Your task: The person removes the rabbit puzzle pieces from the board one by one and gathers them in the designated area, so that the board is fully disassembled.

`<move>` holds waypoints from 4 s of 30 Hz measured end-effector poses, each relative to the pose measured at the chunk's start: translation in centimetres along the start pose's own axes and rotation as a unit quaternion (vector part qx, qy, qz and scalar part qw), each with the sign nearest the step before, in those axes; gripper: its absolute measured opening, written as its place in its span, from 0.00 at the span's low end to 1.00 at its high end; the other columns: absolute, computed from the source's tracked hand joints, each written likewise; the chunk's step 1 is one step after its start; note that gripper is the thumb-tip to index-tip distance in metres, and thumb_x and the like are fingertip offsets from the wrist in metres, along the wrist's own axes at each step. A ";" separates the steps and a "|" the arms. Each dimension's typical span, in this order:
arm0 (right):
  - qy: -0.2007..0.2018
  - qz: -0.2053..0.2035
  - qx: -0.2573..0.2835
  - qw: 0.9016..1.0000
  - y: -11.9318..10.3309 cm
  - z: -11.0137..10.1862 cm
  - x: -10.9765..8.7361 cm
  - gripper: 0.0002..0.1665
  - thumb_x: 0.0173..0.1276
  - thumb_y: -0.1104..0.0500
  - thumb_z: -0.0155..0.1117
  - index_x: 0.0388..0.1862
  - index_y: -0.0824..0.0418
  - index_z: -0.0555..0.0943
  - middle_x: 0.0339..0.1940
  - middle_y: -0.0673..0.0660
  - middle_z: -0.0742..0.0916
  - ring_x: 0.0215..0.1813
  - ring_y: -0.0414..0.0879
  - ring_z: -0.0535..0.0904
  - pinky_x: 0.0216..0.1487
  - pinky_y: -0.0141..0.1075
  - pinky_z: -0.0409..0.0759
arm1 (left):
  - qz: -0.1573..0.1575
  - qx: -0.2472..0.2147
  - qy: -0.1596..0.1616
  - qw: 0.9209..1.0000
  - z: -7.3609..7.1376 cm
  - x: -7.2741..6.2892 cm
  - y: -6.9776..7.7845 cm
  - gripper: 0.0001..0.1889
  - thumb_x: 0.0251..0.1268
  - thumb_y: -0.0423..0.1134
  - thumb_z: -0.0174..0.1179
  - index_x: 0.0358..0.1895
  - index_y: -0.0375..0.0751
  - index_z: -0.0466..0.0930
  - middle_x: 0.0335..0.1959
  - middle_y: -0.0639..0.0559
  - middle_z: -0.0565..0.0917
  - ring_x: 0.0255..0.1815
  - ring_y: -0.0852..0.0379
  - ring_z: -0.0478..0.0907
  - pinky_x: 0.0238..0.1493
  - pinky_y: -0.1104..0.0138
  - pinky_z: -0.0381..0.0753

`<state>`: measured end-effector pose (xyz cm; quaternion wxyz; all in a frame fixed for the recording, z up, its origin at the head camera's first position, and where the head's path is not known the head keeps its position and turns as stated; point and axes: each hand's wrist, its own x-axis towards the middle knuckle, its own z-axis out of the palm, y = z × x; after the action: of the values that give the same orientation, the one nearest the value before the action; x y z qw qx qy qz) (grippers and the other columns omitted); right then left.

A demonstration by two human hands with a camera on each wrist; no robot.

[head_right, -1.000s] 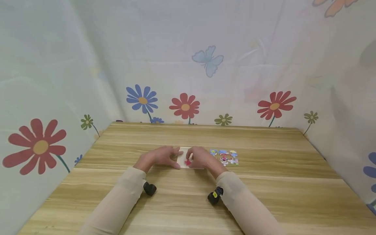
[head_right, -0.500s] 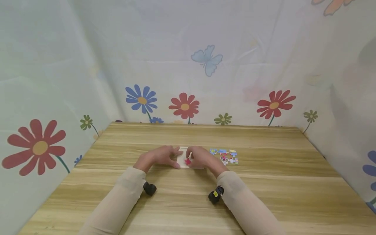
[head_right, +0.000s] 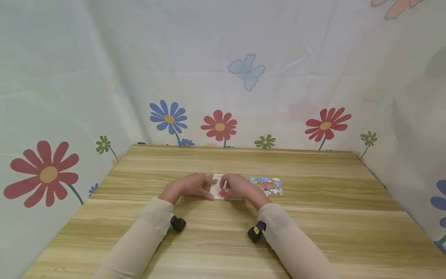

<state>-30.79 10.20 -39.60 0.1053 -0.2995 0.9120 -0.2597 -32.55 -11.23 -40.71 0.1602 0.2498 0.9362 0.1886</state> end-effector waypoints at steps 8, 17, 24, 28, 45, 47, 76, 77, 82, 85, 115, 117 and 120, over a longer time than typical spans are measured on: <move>-0.013 -0.007 0.024 1.000 0.5 -0.1 0.1 0.15 0.55 0.69 0.78 0.41 0.63 0.84 0.35 0.56 0.83 0.37 0.44 0.76 0.39 0.36 0.77 | 0.004 0.003 -0.002 1.000 0.0 0.1 -0.2 0.40 0.57 0.56 0.71 0.73 0.49 0.69 0.77 0.47 0.62 0.77 0.48 0.58 0.74 0.56 0.59; -0.025 -0.027 0.038 0.999 0.5 -0.3 0.0 0.14 0.55 0.66 0.77 0.40 0.63 0.85 0.33 0.55 0.84 0.36 0.43 0.76 0.39 0.35 0.76 | 0.009 0.000 -0.003 1.000 -0.1 -0.1 -0.2 0.40 0.58 0.55 0.71 0.73 0.48 0.69 0.77 0.45 0.61 0.77 0.48 0.58 0.74 0.56 0.58; -0.015 -0.042 0.077 0.996 0.8 -1.0 -0.3 0.14 0.58 0.66 0.76 0.43 0.63 0.85 0.33 0.52 0.84 0.37 0.44 0.79 0.38 0.36 0.80 | 0.009 0.003 -0.004 1.000 -0.2 -0.2 0.0 0.39 0.59 0.55 0.71 0.73 0.48 0.69 0.77 0.46 0.61 0.77 0.48 0.58 0.75 0.57 0.58; -0.005 -0.044 0.098 0.994 1.6 -2.0 -1.3 0.15 0.59 0.67 0.76 0.45 0.65 0.86 0.34 0.52 0.86 0.39 0.46 0.79 0.39 0.36 0.81 | 0.010 0.005 -0.005 1.000 0.0 0.0 0.1 0.39 0.59 0.56 0.70 0.73 0.47 0.69 0.77 0.45 0.61 0.77 0.48 0.58 0.75 0.56 0.57; 0.022 0.021 0.077 0.997 7.6 -6.4 -8.0 0.15 0.59 0.72 0.71 0.46 0.67 0.88 0.37 0.54 0.87 0.41 0.50 0.79 0.37 0.38 0.79 | 0.004 0.001 -0.006 1.000 -0.3 -0.2 -0.1 0.40 0.59 0.55 0.71 0.74 0.48 0.67 0.78 0.47 0.59 0.79 0.48 0.53 0.76 0.57 0.53; 0.008 0.030 0.079 0.996 7.9 -6.3 -8.4 0.14 0.58 0.72 0.71 0.45 0.66 0.88 0.37 0.54 0.87 0.41 0.49 0.78 0.39 0.38 0.78 | 0.003 -0.001 -0.005 1.000 -0.3 -0.3 0.0 0.40 0.59 0.54 0.71 0.74 0.48 0.68 0.78 0.47 0.59 0.79 0.47 0.53 0.76 0.57 0.53; -0.022 0.059 0.010 0.998 7.2 -4.7 -8.4 0.12 0.50 0.73 0.75 0.35 0.65 0.87 0.29 0.51 0.86 0.30 0.41 0.77 0.32 0.35 0.77 | 0.007 0.004 -0.002 1.000 0.1 0.0 -0.4 0.41 0.58 0.55 0.71 0.74 0.49 0.68 0.78 0.49 0.59 0.79 0.48 0.54 0.76 0.57 0.54; -0.023 0.060 0.009 0.998 7.2 -4.7 -8.4 0.12 0.50 0.72 0.75 0.35 0.65 0.87 0.29 0.52 0.87 0.31 0.41 0.77 0.33 0.35 0.77 | 0.008 0.003 -0.002 1.000 0.1 0.0 -0.4 0.41 0.58 0.55 0.71 0.73 0.49 0.68 0.78 0.48 0.60 0.78 0.48 0.54 0.76 0.57 0.54; -0.027 0.072 0.007 0.997 7.1 -4.7 -8.4 0.12 0.52 0.71 0.75 0.36 0.64 0.88 0.31 0.51 0.87 0.32 0.42 0.78 0.34 0.35 0.78 | 0.009 0.005 -0.001 1.000 0.1 -0.1 -0.3 0.40 0.58 0.55 0.71 0.73 0.48 0.68 0.78 0.47 0.60 0.78 0.47 0.54 0.76 0.56 0.55; -0.018 0.084 0.015 0.996 7.1 -4.7 -8.4 0.11 0.54 0.71 0.74 0.38 0.64 0.88 0.32 0.52 0.87 0.32 0.43 0.78 0.34 0.36 0.78 | 0.009 0.006 -0.002 1.000 0.1 -0.2 -0.3 0.40 0.58 0.55 0.71 0.74 0.48 0.68 0.78 0.47 0.60 0.78 0.47 0.54 0.76 0.56 0.55; 0.011 0.057 -0.011 0.998 1.9 -1.7 -1.7 0.25 0.55 0.72 0.74 0.54 0.68 0.83 0.46 0.60 0.86 0.49 0.53 0.81 0.50 0.44 0.82 | 0.009 0.007 -0.007 1.000 -0.3 0.1 0.5 0.40 0.58 0.55 0.71 0.73 0.48 0.69 0.77 0.46 0.61 0.78 0.48 0.56 0.75 0.56 0.57; 0.009 0.067 -0.015 0.998 1.7 -1.7 -1.3 0.26 0.54 0.72 0.74 0.54 0.68 0.83 0.47 0.61 0.86 0.50 0.53 0.81 0.51 0.44 0.82 | 0.008 0.007 -0.006 1.000 -0.3 0.1 0.4 0.40 0.58 0.56 0.71 0.73 0.48 0.69 0.77 0.46 0.61 0.78 0.48 0.56 0.75 0.56 0.57; -0.002 0.068 -0.017 0.998 1.4 -1.7 -0.9 0.25 0.54 0.72 0.75 0.54 0.69 0.83 0.46 0.61 0.86 0.49 0.52 0.81 0.51 0.43 0.81 | 0.007 0.008 -0.005 1.000 -0.4 0.1 0.4 0.40 0.58 0.56 0.71 0.73 0.49 0.69 0.77 0.47 0.61 0.78 0.48 0.56 0.75 0.57 0.57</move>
<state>-31.39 12.39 -38.95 0.1190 -0.2390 0.9344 -0.2357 -32.64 -10.97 -40.23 0.1612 0.2580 0.9353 0.1810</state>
